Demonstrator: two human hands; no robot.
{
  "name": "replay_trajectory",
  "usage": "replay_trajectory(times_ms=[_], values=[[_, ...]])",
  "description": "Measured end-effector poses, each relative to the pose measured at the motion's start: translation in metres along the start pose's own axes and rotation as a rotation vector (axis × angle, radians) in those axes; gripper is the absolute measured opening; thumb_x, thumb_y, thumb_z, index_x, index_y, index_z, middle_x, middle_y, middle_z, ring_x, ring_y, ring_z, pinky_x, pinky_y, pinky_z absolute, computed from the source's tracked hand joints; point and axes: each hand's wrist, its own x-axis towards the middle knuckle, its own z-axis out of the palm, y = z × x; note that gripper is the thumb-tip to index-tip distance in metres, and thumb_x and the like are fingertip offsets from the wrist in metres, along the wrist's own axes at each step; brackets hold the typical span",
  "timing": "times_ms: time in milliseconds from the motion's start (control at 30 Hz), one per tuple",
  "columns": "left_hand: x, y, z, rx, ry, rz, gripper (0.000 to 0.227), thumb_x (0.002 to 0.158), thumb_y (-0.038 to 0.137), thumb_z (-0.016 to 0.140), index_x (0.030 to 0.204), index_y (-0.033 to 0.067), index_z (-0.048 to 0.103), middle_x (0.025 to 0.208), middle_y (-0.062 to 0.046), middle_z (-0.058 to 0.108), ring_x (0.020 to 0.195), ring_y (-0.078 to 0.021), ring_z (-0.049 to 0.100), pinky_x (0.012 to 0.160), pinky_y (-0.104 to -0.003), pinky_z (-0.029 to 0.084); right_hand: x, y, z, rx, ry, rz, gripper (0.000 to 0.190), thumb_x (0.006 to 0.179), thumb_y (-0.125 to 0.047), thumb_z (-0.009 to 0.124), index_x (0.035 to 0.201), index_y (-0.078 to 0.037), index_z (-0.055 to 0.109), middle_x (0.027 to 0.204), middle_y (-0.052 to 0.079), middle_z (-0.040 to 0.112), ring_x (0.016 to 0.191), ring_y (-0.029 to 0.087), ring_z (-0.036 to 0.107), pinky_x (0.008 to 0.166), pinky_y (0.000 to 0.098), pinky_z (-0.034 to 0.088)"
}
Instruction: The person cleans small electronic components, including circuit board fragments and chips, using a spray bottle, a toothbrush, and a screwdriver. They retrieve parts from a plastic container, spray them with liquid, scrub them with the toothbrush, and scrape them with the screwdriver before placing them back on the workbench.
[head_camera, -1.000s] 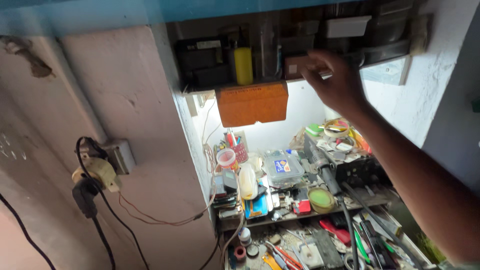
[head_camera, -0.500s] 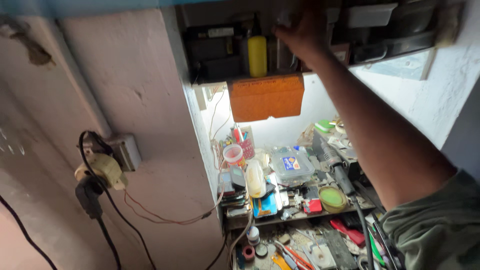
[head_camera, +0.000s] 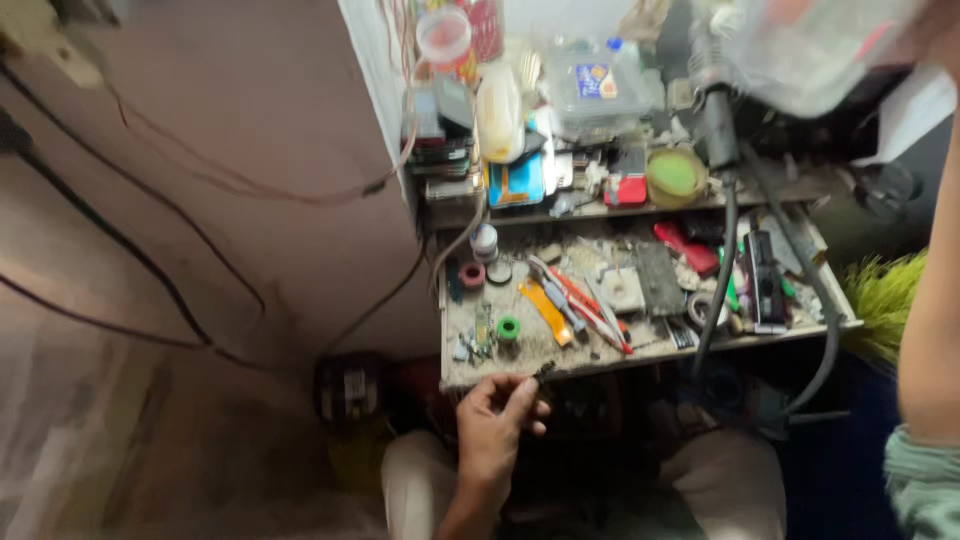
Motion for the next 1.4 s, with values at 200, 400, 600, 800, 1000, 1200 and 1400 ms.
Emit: replay_trajectory(times_ms=[200,400,600,800,1000,1200,1400], values=[[-0.019,0.009,0.005,-0.039,-0.017,-0.023,0.013,0.095,0.014,0.068,0.094,0.0011,0.068,0.081,-0.009,0.072,0.070,-0.0134,0.071,0.054,-0.027,0.057,-0.280,-0.010,-0.024,0.292,-0.185,0.281,0.075,0.081,-0.030,0.087,0.139,-0.003,0.047,0.117,0.019,0.065,0.103,0.029,0.070,0.088,0.0442,0.062],[-0.032,-0.005,0.014,-0.001,-0.023,0.016,0.013,0.095,0.011,0.063,0.094,-0.0011,0.068,0.088,-0.011,0.073,0.078,-0.0147,0.073,0.060,-0.029,0.061,-0.436,0.015,0.006,0.722,-0.265,0.595,0.081,0.078,-0.032,0.087,0.141,-0.002,0.045,0.122,0.021,0.062,0.105,0.031,0.070,0.086,0.0463,0.063],[-0.047,-0.011,0.018,0.032,-0.075,0.048,0.014,0.095,0.011,0.061,0.094,-0.0020,0.067,0.092,-0.011,0.074,0.078,-0.0161,0.074,0.060,-0.029,0.062,-0.443,-0.004,0.018,0.798,-0.256,0.556,0.082,0.080,-0.042,0.080,0.143,-0.002,0.046,0.127,0.021,0.061,0.108,0.030,0.070,0.082,0.0466,0.066],[-0.054,-0.006,0.020,0.085,-0.054,0.092,0.015,0.094,0.011,0.062,0.093,-0.0019,0.070,0.089,-0.010,0.073,0.076,-0.0152,0.073,0.060,-0.029,0.061,-0.434,-0.017,0.027,0.765,-0.249,0.495,0.092,0.079,-0.030,0.081,0.156,-0.007,0.035,0.129,0.023,0.062,0.112,0.031,0.068,0.092,0.0458,0.060],[-0.058,-0.002,0.022,0.086,-0.036,0.112,0.015,0.093,0.010,0.062,0.091,-0.0018,0.070,0.087,-0.009,0.073,0.074,-0.0136,0.072,0.058,-0.027,0.058,-0.416,-0.030,0.037,-0.002,-0.252,0.149,0.092,0.072,-0.017,0.085,0.152,-0.006,0.039,0.117,0.014,0.068,0.102,0.024,0.068,0.090,0.0356,0.056],[-0.060,0.001,0.022,0.124,-0.019,0.146,0.014,0.092,0.010,0.062,0.089,-0.0009,0.070,0.086,-0.006,0.072,0.073,-0.0120,0.071,0.058,-0.026,0.058,-0.389,-0.064,0.045,-0.214,-0.369,0.051,0.098,0.068,-0.017,0.087,0.153,-0.014,0.038,0.102,0.012,0.067,0.077,0.024,0.068,0.069,0.0373,0.057],[-0.060,0.001,0.022,0.120,-0.017,0.169,0.012,0.092,0.008,0.063,0.090,-0.0007,0.071,0.085,-0.006,0.073,0.073,-0.0106,0.070,0.059,-0.025,0.057,-0.383,-0.074,0.052,-0.236,-0.438,0.062,0.095,0.069,-0.017,0.088,0.151,-0.018,0.041,0.102,0.011,0.069,0.072,0.024,0.070,0.062,0.0356,0.059]])
